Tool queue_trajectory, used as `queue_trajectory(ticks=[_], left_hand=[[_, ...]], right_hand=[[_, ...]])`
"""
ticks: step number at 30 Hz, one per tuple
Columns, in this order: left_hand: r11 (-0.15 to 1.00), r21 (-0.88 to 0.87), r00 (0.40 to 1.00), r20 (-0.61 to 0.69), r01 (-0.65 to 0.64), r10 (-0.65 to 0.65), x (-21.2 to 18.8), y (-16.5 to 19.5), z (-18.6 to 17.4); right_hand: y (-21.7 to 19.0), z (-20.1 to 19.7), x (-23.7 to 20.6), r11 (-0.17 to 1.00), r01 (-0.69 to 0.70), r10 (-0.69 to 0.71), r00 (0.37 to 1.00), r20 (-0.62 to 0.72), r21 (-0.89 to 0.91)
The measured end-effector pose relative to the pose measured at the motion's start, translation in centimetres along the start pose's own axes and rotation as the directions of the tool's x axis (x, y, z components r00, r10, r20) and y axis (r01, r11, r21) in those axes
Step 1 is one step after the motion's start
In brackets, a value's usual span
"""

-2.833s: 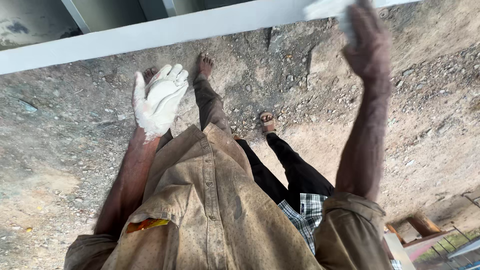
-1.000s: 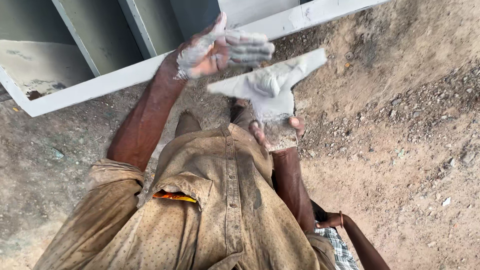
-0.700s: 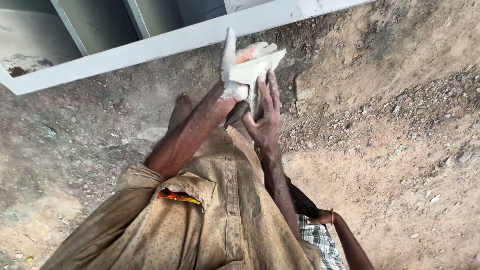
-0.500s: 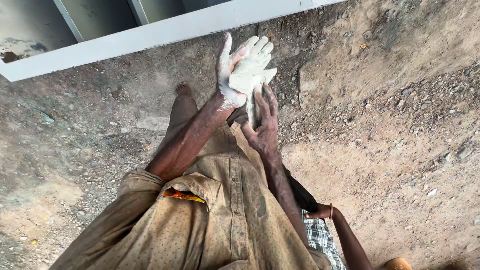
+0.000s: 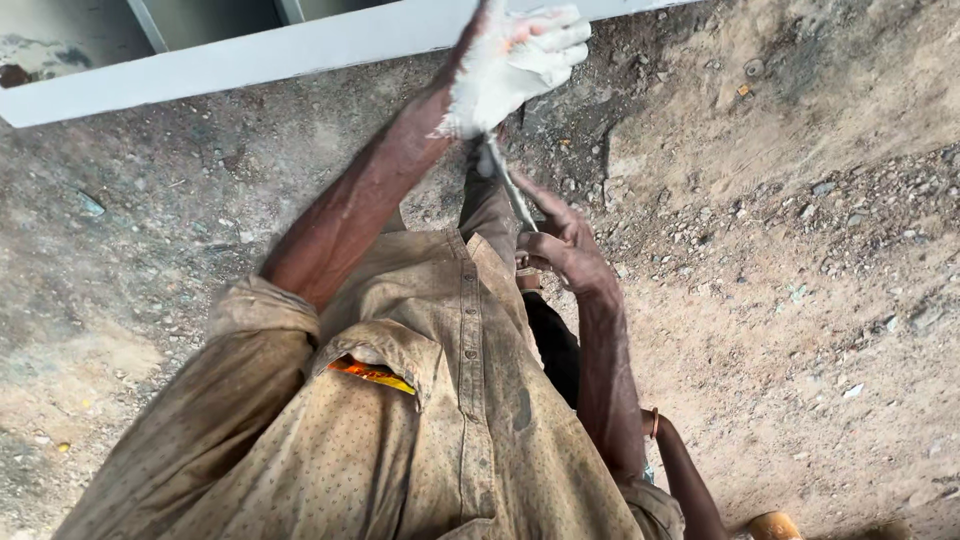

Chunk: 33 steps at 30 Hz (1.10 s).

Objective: The person uses a trowel to smooth and finish the edges of a white concrete structure. They repeatedly scrape and level the surface along the frame edges, occasionally pausing to reposition.

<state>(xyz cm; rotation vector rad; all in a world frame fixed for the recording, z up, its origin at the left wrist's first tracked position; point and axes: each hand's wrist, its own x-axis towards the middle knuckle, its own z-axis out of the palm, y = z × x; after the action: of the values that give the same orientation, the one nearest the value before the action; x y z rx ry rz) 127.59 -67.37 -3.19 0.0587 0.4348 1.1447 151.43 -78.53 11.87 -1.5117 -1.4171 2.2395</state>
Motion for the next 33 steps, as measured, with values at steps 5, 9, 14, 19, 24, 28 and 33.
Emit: queue_trajectory(ticks=[5, 9, 14, 19, 24, 28, 33], left_hand=[[0.998, 0.052, 0.988, -0.152, -0.031, 0.038, -5.5, 1.8, -1.7], [0.996, -0.061, 0.934, -0.346, 0.072, -0.089, -9.6, -1.6, -2.8], [0.955, -0.292, 0.883, -0.433, 0.052, -0.181, -14.1, -4.6, -5.9], [0.906, -0.423, 0.86, -0.466, -0.01, -0.208, -15.6, -5.7, -7.9], [0.911, -0.406, 0.904, -0.362, 0.068, -0.229, -15.1, -7.0, -7.9], [0.891, -0.453, 0.94, -0.292, 0.025, -0.175, -14.8, -7.3, -8.0], [0.825, -0.564, 0.977, -0.167, 0.015, -0.132, -14.8, -6.7, -7.6]], right_hand=[[1.6, -7.7, 3.4, 0.928, 0.324, -0.228, 0.884, -0.409, 0.183], [4.4, -15.5, 10.2, 0.386, 0.015, -0.725, 0.623, -0.293, -0.923], [10.0, -21.2, 16.9, 0.198, -0.214, -0.618, 0.731, -0.291, -0.957], [13.6, -20.8, 17.2, 0.066, -0.254, -0.641, 0.73, -0.236, -0.965], [13.5, -19.5, 13.6, 0.176, -0.224, -0.597, 0.75, -0.285, -0.959], [10.2, -20.0, 13.9, 0.056, -0.293, -0.666, 0.701, -0.254, -0.955], [6.3, -21.2, 16.6, 0.174, -0.262, -0.522, 0.793, -0.315, -0.949]])
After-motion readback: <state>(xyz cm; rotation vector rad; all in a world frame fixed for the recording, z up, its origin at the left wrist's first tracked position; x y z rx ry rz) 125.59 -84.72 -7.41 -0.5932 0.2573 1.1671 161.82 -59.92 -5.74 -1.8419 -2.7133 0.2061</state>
